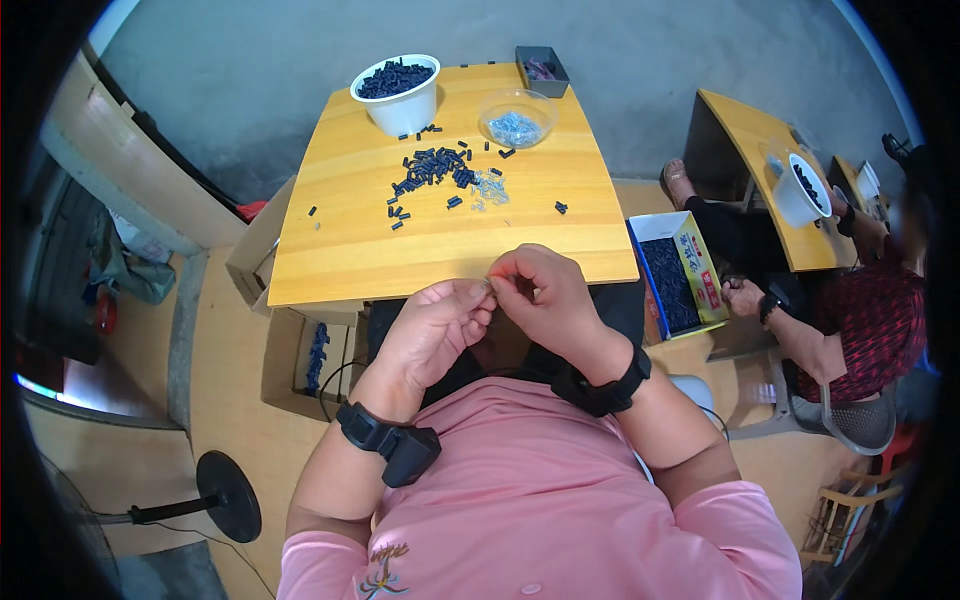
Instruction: Assembling small plastic and metal components at a workbench.
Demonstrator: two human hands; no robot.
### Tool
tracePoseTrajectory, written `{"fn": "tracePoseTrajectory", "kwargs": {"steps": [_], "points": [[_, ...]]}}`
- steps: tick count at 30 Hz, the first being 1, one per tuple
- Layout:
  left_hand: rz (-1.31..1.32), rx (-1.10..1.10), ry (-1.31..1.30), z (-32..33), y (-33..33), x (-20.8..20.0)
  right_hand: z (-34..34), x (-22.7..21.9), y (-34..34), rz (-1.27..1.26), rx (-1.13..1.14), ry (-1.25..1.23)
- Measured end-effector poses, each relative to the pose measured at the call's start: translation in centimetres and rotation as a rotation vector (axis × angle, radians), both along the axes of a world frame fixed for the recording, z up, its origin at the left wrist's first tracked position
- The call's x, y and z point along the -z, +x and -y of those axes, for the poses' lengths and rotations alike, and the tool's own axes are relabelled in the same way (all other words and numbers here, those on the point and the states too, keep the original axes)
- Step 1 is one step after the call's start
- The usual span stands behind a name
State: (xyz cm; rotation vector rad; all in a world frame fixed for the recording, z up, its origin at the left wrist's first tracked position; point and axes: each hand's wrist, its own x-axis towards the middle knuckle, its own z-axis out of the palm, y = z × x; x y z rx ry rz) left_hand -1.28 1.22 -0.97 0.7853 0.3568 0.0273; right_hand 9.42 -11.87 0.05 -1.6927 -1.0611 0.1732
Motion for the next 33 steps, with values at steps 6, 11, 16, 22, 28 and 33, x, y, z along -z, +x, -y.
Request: {"fn": "tracePoseTrajectory", "kwargs": {"steps": [6, 11, 16, 22, 28, 33], "points": [[0.011, -0.040, -0.084, 0.5, 0.0, -0.1, -0.2, 0.0, -0.4, 0.033, 0.040, 0.062], [-0.009, -0.091, -0.234, 0.3, -0.6, 0.6, -0.9, 0.9, -0.6, 0.461, 0.046, 0.134], [-0.019, -0.028, -0.194, -0.7, -0.4, 1.7, -1.2, 1.4, -0.6, 0.428, 0.016, 0.117], [-0.061, 0.067, -0.137, -1.5, 0.5, 2.4, -1.2, 2.5, -0.1, 0.231, 0.045, 0.052], [-0.066, 0.035, -0.027, -1.0, 2.3, 2.9, -0.8, 2.9, 0.7, -0.051, 0.136, -0.021], [-0.071, -0.033, 0.034, -0.6, 2.5, 2.7, -0.8, 3.4, 1.1, -0.161, 0.157, -0.015]]}}
